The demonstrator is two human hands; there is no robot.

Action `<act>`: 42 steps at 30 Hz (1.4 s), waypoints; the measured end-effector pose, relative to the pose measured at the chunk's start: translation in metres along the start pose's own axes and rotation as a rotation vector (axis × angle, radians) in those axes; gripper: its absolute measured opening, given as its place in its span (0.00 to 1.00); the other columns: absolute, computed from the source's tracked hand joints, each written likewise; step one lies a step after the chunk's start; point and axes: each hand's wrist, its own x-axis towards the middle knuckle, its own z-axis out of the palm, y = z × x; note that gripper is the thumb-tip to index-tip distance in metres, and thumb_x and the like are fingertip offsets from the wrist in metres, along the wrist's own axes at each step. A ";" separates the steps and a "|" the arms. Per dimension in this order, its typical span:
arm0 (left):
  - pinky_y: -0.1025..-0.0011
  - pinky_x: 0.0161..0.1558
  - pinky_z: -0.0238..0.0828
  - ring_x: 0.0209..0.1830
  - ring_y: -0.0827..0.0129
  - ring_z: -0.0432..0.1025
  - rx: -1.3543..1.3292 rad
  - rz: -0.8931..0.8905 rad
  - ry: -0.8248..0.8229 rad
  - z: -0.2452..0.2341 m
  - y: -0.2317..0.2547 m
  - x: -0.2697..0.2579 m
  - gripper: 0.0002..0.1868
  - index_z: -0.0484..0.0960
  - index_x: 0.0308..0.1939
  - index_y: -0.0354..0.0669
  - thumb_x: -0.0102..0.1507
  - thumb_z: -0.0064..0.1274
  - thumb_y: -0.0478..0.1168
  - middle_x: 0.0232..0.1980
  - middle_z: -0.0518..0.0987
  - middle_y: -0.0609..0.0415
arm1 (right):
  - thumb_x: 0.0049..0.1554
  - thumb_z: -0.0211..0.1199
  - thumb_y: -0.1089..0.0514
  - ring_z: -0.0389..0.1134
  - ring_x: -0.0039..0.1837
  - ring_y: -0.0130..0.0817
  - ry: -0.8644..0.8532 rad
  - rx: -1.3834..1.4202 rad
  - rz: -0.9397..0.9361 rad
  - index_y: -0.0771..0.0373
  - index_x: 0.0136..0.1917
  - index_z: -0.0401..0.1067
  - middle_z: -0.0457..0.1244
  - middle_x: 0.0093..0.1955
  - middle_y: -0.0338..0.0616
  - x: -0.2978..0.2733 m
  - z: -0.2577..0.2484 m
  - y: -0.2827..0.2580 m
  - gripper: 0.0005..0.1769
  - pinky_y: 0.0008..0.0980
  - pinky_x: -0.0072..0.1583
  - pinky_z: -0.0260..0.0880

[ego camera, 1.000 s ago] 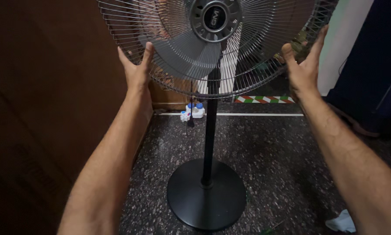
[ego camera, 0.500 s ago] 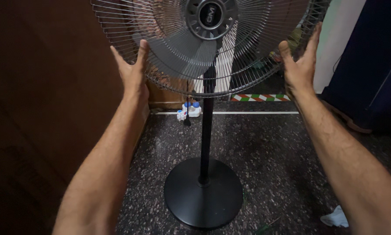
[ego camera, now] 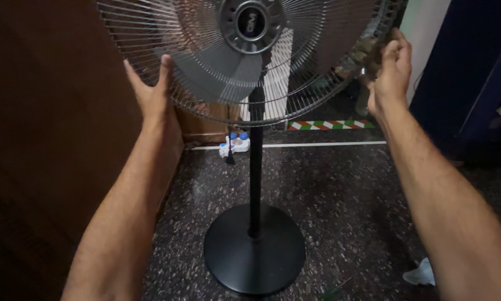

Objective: The person removes the front grill of a standing fan by unscrewing a fastener and detaching the grill. They then use a screwdriver to loosen the central nut securing the fan blades and remove the blade assembly from the motor shaft.

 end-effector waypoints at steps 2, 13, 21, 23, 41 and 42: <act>0.49 0.77 0.54 0.83 0.49 0.48 -0.075 0.010 -0.015 -0.001 -0.003 0.003 0.70 0.36 0.82 0.53 0.53 0.73 0.61 0.84 0.42 0.44 | 0.71 0.44 0.43 0.69 0.57 0.28 0.021 0.035 0.043 0.52 0.76 0.59 0.65 0.60 0.37 0.011 -0.006 0.007 0.24 0.39 0.56 0.78; 0.44 0.74 0.56 0.79 0.51 0.56 -0.199 -0.001 -0.095 -0.013 -0.030 0.022 0.66 0.39 0.79 0.53 0.53 0.74 0.57 0.78 0.59 0.45 | 0.73 0.53 0.57 0.73 0.51 0.24 0.060 -0.319 -0.168 0.60 0.58 0.71 0.70 0.51 0.36 0.039 -0.021 0.021 0.08 0.27 0.51 0.78; 0.49 0.76 0.59 0.76 0.54 0.62 -0.270 0.067 -0.135 -0.017 -0.036 0.034 0.61 0.45 0.78 0.48 0.56 0.77 0.52 0.72 0.66 0.46 | 0.72 0.50 0.51 0.74 0.47 0.26 0.051 -0.334 -0.007 0.58 0.54 0.69 0.69 0.47 0.35 0.032 -0.008 -0.007 0.11 0.31 0.46 0.78; 0.51 0.74 0.61 0.73 0.56 0.63 -0.279 0.050 -0.139 -0.017 -0.032 0.029 0.59 0.49 0.77 0.47 0.54 0.77 0.51 0.70 0.67 0.48 | 0.72 0.49 0.49 0.74 0.49 0.27 0.004 -0.248 0.058 0.57 0.55 0.70 0.69 0.49 0.35 0.034 -0.008 -0.013 0.13 0.30 0.48 0.78; 0.57 0.72 0.68 0.69 0.60 0.68 -0.136 0.090 -0.099 -0.027 -0.038 0.046 0.55 0.52 0.74 0.41 0.56 0.78 0.48 0.66 0.71 0.47 | 0.65 0.56 0.44 0.72 0.56 0.22 0.088 0.036 0.178 0.52 0.56 0.75 0.71 0.51 0.29 0.072 -0.017 -0.051 0.14 0.45 0.58 0.72; 0.57 0.71 0.68 0.68 0.60 0.68 -0.149 0.077 -0.094 -0.026 -0.036 0.043 0.55 0.53 0.74 0.41 0.55 0.78 0.47 0.66 0.71 0.47 | 0.67 0.60 0.49 0.71 0.56 0.25 0.012 0.016 0.109 0.54 0.57 0.74 0.70 0.51 0.31 0.081 -0.017 -0.058 0.10 0.46 0.60 0.72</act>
